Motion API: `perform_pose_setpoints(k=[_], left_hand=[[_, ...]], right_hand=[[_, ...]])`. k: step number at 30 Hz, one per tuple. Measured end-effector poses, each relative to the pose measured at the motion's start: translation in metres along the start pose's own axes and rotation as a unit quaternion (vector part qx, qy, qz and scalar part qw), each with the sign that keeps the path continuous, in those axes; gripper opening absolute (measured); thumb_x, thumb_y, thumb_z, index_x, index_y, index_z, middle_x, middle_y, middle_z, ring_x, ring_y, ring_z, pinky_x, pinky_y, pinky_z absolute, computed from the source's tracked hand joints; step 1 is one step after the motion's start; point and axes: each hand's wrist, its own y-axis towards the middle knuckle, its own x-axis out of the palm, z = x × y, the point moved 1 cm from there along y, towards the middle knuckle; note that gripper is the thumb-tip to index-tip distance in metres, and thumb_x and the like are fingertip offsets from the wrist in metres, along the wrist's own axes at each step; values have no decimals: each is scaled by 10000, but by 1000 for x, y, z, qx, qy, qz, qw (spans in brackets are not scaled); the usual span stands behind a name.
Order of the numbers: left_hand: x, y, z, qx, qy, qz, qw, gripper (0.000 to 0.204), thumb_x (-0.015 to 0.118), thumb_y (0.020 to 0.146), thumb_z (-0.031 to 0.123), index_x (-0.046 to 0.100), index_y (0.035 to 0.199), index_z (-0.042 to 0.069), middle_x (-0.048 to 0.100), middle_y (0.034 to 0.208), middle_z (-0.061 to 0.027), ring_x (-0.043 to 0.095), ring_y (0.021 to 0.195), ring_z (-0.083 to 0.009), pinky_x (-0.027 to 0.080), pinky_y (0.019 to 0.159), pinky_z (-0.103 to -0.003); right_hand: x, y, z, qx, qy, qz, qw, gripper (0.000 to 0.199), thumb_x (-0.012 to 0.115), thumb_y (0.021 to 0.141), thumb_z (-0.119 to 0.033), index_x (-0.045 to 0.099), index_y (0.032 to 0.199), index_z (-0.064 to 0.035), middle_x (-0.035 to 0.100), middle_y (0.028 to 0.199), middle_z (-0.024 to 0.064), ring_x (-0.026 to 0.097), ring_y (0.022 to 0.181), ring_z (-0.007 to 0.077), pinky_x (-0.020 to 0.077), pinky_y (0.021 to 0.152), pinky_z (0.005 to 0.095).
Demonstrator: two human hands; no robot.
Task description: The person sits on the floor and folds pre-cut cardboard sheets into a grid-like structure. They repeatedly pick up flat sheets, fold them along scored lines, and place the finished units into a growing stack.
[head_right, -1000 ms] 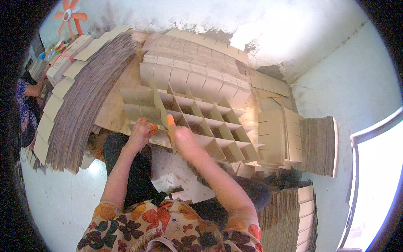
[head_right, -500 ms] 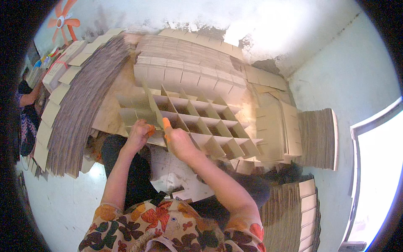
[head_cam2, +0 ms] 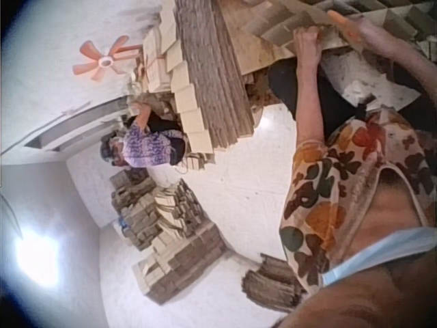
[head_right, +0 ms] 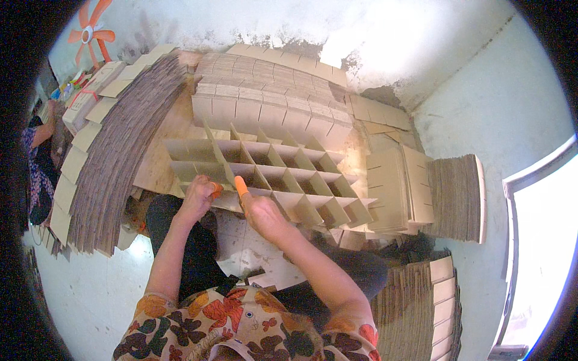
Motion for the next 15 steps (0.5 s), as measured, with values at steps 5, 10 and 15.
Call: perform_pose_setpoints(k=[5,10,15], left_hand=[[-7,5,11,6,3,23,1000,102,643,643,-29,645,729,25,595,644,-150,563,701,-320,435,736,-393],[-7,8,12,-7,2,16,1000,116,645,651,-13,661,748,47,592,686,-147,571,722,-316,443,740,-396],[10,4,-4,5,19,10,1000,137,651,652,3,657,779,52,587,715,-146,571,753,-330,446,747,-414]], right_hand=[[-3,27,10,16,-22,-49,998,526,543,743,46,425,1250,120,596,715,257,609,653,398,479,553,458],[-1,42,6,56,-71,-155,984,573,580,761,2,361,1281,104,602,819,272,606,726,407,491,612,457],[14,6,10,70,-105,-208,970,659,660,823,-219,345,1337,47,612,896,270,612,814,407,500,659,462]])
